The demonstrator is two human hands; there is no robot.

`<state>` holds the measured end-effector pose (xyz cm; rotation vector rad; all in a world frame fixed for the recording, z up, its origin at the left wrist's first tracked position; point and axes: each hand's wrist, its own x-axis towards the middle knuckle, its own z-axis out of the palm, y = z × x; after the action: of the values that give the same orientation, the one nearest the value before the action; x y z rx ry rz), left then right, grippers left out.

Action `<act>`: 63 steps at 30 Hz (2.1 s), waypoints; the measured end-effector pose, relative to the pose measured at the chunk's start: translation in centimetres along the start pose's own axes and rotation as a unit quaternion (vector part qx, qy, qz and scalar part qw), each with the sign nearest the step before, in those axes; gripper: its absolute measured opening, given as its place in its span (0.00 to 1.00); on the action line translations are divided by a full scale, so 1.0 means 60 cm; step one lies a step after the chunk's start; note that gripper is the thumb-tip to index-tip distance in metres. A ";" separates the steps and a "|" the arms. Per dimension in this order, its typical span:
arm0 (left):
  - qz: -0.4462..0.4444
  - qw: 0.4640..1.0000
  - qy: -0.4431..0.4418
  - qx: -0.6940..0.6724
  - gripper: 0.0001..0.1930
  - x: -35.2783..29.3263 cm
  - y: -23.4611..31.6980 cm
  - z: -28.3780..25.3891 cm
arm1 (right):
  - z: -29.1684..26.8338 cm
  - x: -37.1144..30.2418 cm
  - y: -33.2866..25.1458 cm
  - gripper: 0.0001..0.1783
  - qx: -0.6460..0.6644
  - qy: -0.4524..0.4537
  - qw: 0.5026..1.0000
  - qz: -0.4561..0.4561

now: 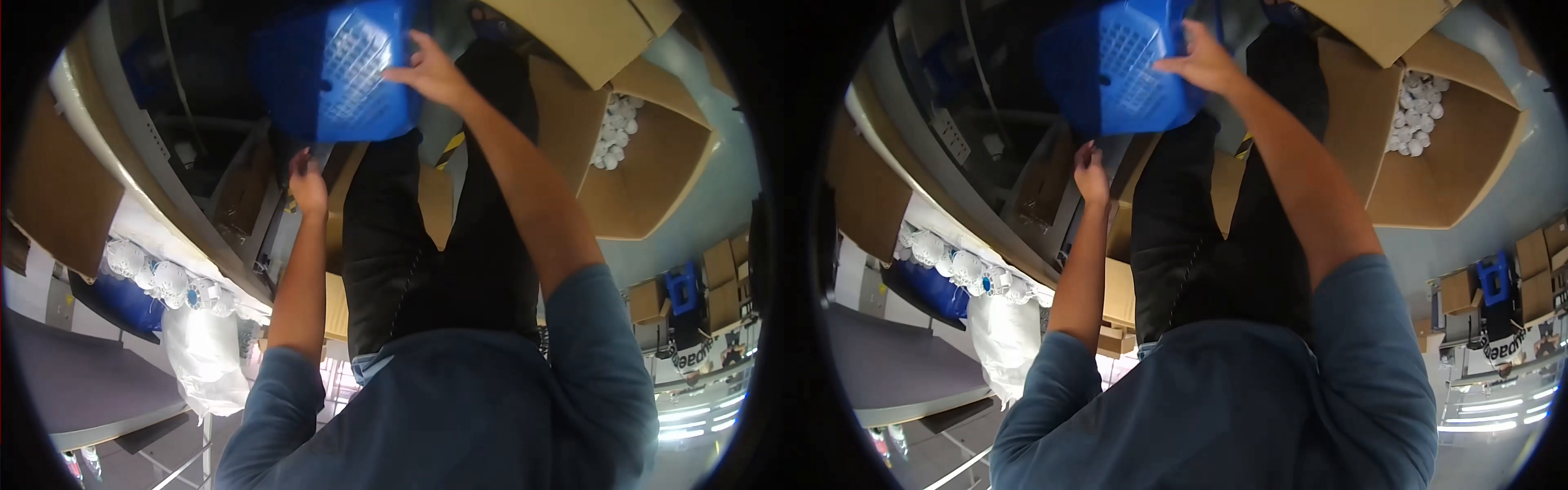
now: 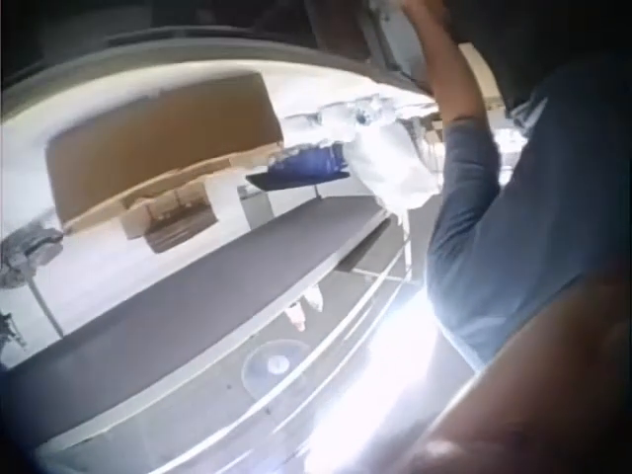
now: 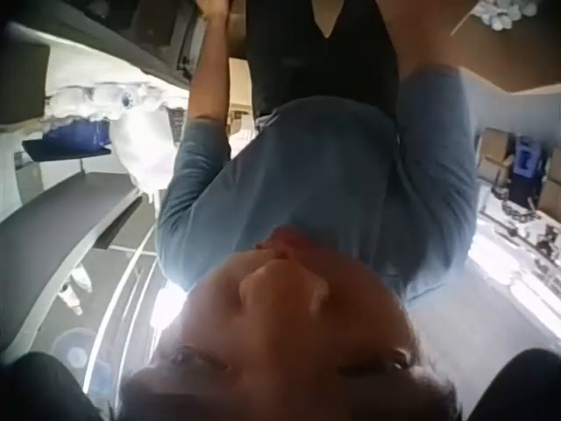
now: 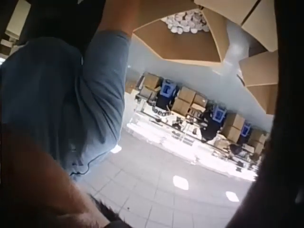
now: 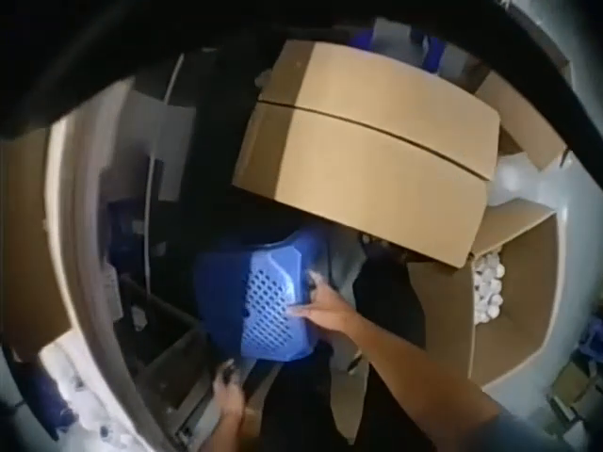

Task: Assembling plastic spherical components and packaging them into cardboard boxes on a factory assembly line.

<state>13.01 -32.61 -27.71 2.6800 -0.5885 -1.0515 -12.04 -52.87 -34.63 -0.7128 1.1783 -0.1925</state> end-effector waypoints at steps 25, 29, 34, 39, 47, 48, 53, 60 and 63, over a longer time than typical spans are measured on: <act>-0.219 0.946 -0.158 -0.178 0.20 0.603 -0.532 0.352 | -0.082 -0.032 -0.048 0.52 -0.323 -0.065 0.936 0.122; -0.228 0.922 -0.197 -0.245 0.20 0.578 -0.561 0.478 | -0.070 -0.025 -0.047 0.53 -0.346 -0.076 0.931 0.085; -0.259 0.916 -0.140 -0.271 0.19 0.441 -0.617 0.385 | -0.050 -0.014 -0.009 0.52 -0.190 -0.130 0.973 0.001; -0.226 0.916 -0.066 -0.325 0.19 0.336 -0.485 0.269 | -0.016 -0.013 -0.036 0.45 -0.288 -0.058 0.950 -0.103; -0.141 0.966 0.087 -0.197 0.19 0.124 -0.084 0.049 | 0.108 -0.020 -0.098 0.36 -0.415 0.152 0.819 -0.366; -0.201 0.975 0.049 0.078 0.17 0.074 -0.014 0.008 | 0.153 -0.039 -0.132 0.36 -0.523 0.086 0.802 -0.276; 0.187 0.960 0.002 -0.208 0.14 -0.206 0.023 -0.015 | 0.249 0.049 -0.120 0.37 -0.766 -0.006 0.603 -0.221; 0.099 0.894 0.403 -0.167 0.16 -0.452 -0.069 -0.305 | 0.269 0.144 -0.086 0.33 -0.696 -0.224 0.565 -0.382; -0.047 0.859 0.476 -0.183 0.18 -0.382 -0.174 -0.416 | 0.268 0.087 -0.131 0.32 -0.702 -0.255 0.541 -0.386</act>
<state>17.89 -12.20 0.90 2.4555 -0.0401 0.2226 6.12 -54.93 -30.83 -2.5333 0.0888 0.3215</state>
